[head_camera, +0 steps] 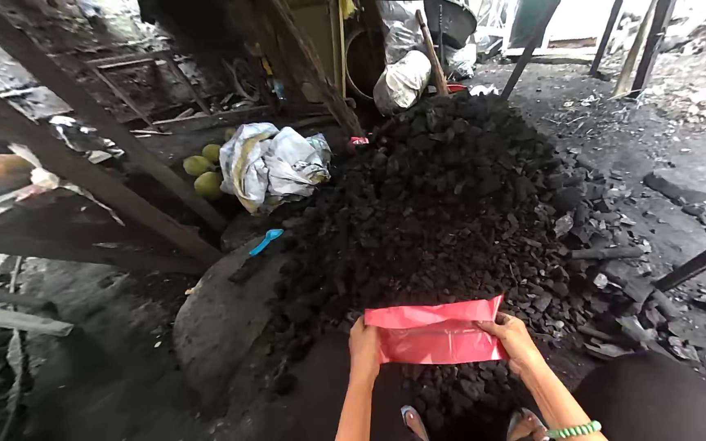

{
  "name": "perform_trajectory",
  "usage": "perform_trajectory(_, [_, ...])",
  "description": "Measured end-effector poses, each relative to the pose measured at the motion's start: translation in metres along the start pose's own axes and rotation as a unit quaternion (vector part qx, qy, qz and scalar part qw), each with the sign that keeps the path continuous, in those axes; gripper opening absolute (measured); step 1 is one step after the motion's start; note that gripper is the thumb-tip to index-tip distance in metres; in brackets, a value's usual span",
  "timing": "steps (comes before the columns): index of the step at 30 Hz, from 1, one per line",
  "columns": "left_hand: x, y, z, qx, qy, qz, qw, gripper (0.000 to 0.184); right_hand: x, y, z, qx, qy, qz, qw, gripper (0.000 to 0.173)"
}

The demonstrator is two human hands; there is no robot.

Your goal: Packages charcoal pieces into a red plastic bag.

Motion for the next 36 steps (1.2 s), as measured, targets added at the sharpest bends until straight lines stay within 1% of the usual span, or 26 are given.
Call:
perform_trajectory(1, [-0.002, 0.002, -0.003, -0.115, -0.011, -0.003, 0.993, 0.032, 0.002, 0.003, -0.002, 0.022, 0.0, 0.002, 1.0, 0.008])
perform_trajectory(3, [0.001, 0.011, -0.019, -0.316, -0.05, 0.0, 0.947, 0.052, 0.003, 0.01, -0.002, 0.057, -0.005, 0.0, 0.998, 0.015])
perform_trajectory(5, [0.013, 0.022, -0.034, -0.386, -0.051, -0.036, 0.92, 0.072, 0.005, 0.016, 0.001, 0.067, -0.013, -0.008, 0.998, 0.009])
perform_trajectory(6, [0.02, 0.032, -0.041, -0.388, -0.046, -0.072, 0.918, 0.07, 0.007, 0.015, 0.001, 0.064, -0.011, -0.011, 0.998, 0.008])
perform_trajectory(7, [0.029, 0.041, -0.049, -0.379, -0.052, -0.1, 0.918, 0.06, 0.01, 0.012, -0.002, 0.055, -0.009, -0.013, 0.998, 0.006])
perform_trajectory(9, [0.047, 0.047, -0.07, -0.336, -0.129, -0.098, 0.928, 0.039, 0.018, 0.005, -0.013, 0.023, -0.015, -0.017, 0.999, 0.008])
perform_trajectory(11, [0.059, 0.034, -0.095, -0.26, -0.247, -0.039, 0.933, 0.039, 0.026, -0.002, -0.03, -0.003, -0.03, -0.012, 0.999, 0.009])
perform_trajectory(13, [0.064, 0.016, -0.113, -0.171, -0.302, 0.01, 0.938, 0.045, 0.035, -0.01, -0.048, 0.031, -0.055, 0.011, 0.998, 0.013])
perform_trajectory(15, [0.065, 0.005, -0.121, -0.085, -0.307, 0.028, 0.948, 0.048, 0.043, -0.016, -0.062, 0.129, -0.099, 0.042, 0.986, 0.029])
perform_trajectory(16, [0.066, 0.003, -0.121, -0.037, -0.31, 0.033, 0.949, 0.048, 0.046, -0.016, -0.066, 0.169, -0.117, 0.048, 0.977, 0.031])
perform_trajectory(17, [0.068, 0.004, -0.121, 0.012, -0.312, 0.039, 0.949, 0.041, 0.048, -0.015, -0.069, 0.183, -0.134, 0.041, 0.973, 0.029])
perform_trajectory(18, [0.069, 0.006, -0.118, 0.058, -0.313, 0.051, 0.946, 0.029, 0.05, -0.014, -0.071, 0.165, -0.153, 0.026, 0.974, 0.028])
perform_trajectory(20, [0.068, 0.008, -0.11, 0.129, -0.318, 0.096, 0.934, 0.009, 0.052, -0.016, -0.069, 0.064, -0.164, -0.001, 0.984, 0.024])
perform_trajectory(22, [0.061, 0.01, -0.096, 0.2, -0.314, 0.127, 0.919, 0.003, 0.047, -0.023, -0.051, -0.007, -0.11, 0.006, 0.994, 0.021])
perform_trajectory(23, [0.058, 0.013, -0.087, 0.244, -0.308, 0.131, 0.91, 0.007, 0.041, -0.027, -0.036, 0.013, -0.067, 0.026, 0.997, 0.013])
perform_trajectory(24, [0.055, 0.016, -0.076, 0.295, -0.299, 0.127, 0.899, 0.011, 0.033, -0.031, -0.02, 0.083, -0.027, 0.045, 0.995, 0.009])
perform_trajectory(26, [0.046, 0.026, -0.053, 0.386, -0.262, 0.098, 0.879, 0.02, 0.017, -0.038, 0.015, 0.265, 0.037, 0.062, 0.962, 0.013])
perform_trajectory(28, [0.033, 0.032, -0.036, 0.41, -0.225, 0.049, 0.883, 0.026, 0.01, -0.038, 0.029, 0.383, 0.044, 0.042, 0.922, 0.019])
perform_trajectory(29, [0.027, 0.033, -0.034, 0.397, -0.203, 0.032, 0.894, 0.024, 0.008, -0.037, 0.025, 0.412, 0.027, 0.04, 0.91, 0.026])
perform_trajectory(30, [0.021, 0.033, -0.036, 0.361, -0.192, 0.014, 0.912, 0.02, 0.006, -0.034, 0.016, 0.426, -0.003, 0.041, 0.904, 0.039])
perform_trajectory(31, [0.017, 0.036, -0.042, 0.305, -0.203, -0.002, 0.931, 0.023, 0.004, -0.031, 0.003, 0.421, -0.043, 0.043, 0.905, 0.057])
perform_trajectory(32, [0.016, 0.041, -0.053, 0.242, -0.236, -0.016, 0.941, 0.027, 0.003, -0.03, -0.013, 0.399, -0.087, 0.054, 0.911, 0.074])
perform_trajectory(33, [0.017, 0.046, -0.067, 0.175, -0.289, -0.033, 0.941, 0.022, 0.002, -0.031, -0.029, 0.379, -0.128, 0.069, 0.914, 0.081])
perform_trajectory(34, [0.02, 0.052, -0.081, 0.093, -0.35, -0.059, 0.93, 0.016, -0.002, -0.036, -0.042, 0.377, -0.16, 0.094, 0.908, 0.073])
perform_trajectory(35, [0.021, 0.058, -0.09, -0.014, -0.406, -0.088, 0.909, 0.017, -0.008, -0.045, -0.049, 0.389, -0.175, 0.128, 0.895, 0.053])
perform_trajectory(36, [0.016, 0.061, -0.092, -0.141, -0.432, -0.109, 0.884, 0.02, -0.018, -0.058, -0.048, 0.41, -0.179, 0.144, 0.883, 0.033])
Point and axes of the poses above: each hand's wrist, its own x-axis away from the middle knuckle, its own z-axis out of the back of the hand, y = z × x, the point moved 8 cm from there along -x, towards the middle knuckle, and after that the axes turned 9 degrees about -y, right-handed, at the moved point
